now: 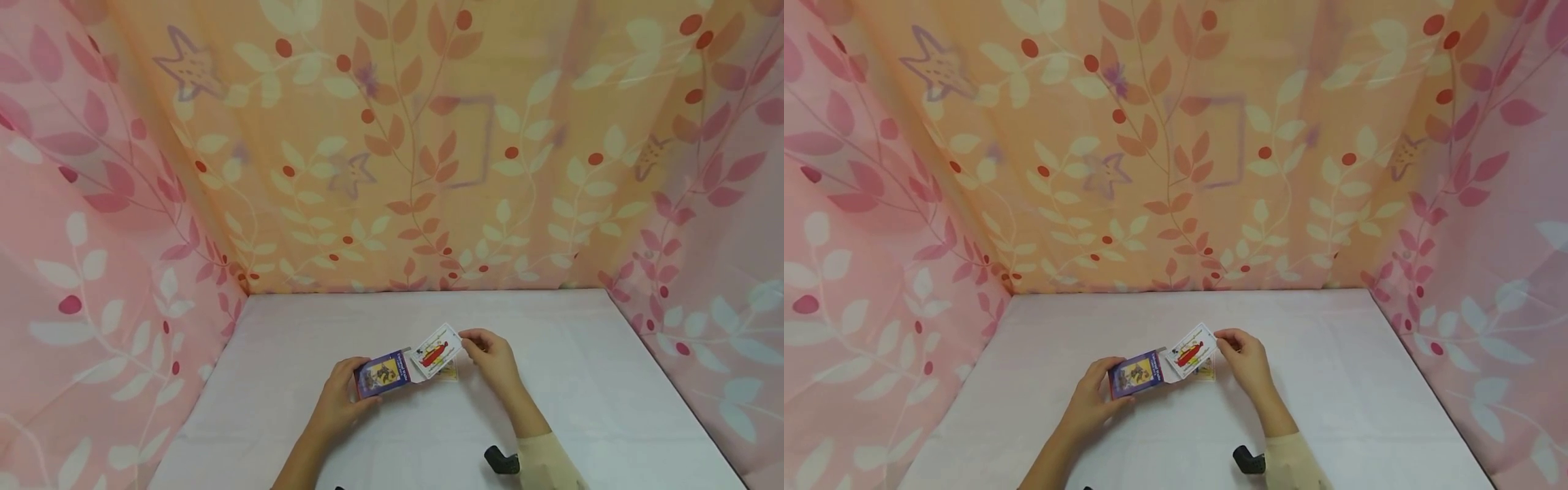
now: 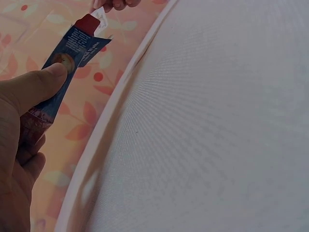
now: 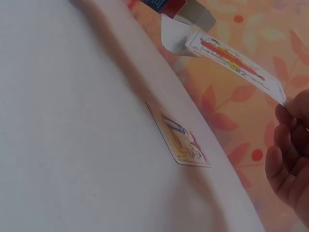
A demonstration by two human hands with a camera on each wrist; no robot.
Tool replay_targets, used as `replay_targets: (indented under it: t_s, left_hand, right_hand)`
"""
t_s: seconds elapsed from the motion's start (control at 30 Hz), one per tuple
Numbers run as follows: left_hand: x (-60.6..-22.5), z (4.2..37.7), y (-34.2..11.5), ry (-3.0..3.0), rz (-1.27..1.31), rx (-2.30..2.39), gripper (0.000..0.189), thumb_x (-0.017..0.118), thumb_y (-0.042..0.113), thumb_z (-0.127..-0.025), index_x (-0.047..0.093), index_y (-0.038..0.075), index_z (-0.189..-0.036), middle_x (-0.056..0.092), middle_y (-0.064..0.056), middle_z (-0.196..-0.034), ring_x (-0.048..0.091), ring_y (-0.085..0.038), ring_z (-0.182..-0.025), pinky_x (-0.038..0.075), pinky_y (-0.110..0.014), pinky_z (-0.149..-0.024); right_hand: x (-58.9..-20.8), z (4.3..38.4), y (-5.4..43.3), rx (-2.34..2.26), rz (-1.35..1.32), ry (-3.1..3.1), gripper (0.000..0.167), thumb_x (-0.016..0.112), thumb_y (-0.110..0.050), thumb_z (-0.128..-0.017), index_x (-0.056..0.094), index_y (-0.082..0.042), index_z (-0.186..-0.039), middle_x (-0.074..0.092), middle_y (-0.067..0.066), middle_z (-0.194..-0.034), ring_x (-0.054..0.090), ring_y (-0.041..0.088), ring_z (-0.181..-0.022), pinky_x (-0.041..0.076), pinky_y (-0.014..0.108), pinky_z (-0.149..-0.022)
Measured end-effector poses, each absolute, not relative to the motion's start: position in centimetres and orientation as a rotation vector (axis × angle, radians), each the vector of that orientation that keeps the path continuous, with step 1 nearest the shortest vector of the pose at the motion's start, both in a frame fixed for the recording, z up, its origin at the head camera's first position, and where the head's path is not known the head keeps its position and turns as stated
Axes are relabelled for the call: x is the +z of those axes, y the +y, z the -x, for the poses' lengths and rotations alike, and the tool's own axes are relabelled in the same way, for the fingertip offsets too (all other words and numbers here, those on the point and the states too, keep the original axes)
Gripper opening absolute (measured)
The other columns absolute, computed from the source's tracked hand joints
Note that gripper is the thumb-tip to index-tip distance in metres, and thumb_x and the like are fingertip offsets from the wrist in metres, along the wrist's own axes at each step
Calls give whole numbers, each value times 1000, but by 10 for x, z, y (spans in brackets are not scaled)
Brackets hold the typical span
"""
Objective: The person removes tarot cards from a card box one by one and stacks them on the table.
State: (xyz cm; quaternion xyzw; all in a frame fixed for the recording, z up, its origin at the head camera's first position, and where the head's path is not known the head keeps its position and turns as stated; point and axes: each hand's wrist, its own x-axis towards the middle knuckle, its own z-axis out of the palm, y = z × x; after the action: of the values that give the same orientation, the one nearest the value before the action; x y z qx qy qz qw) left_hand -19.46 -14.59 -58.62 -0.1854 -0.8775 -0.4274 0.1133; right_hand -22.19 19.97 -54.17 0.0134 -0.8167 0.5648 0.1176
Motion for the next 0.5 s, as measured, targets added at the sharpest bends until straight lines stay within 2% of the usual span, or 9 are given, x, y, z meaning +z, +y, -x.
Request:
replay_targets:
  t_s: [0.2,0.5]
  left_hand:
    - [-585,194,-146,-2586,539,-1256,81,97,26,-69,58,19,-139,58,7,-137,53,-16,-132,44,-49,-115]
    - [-585,194,-146,-2571,540,-1259,80,97,26,-68,58,24,-137,59,8,-135,53,-17,-131,45,-51,-113]
  right_hand:
    - [-539,228,205,1660,-60,-2422,14,71,-12,-97,75,-6,-108,70,21,-93,60,12,-74,54,22,-59]
    - [-535,240,215,1657,-58,-2484,16,67,-14,-99,74,-5,-110,70,13,-93,59,15,-75,54,24,-60]
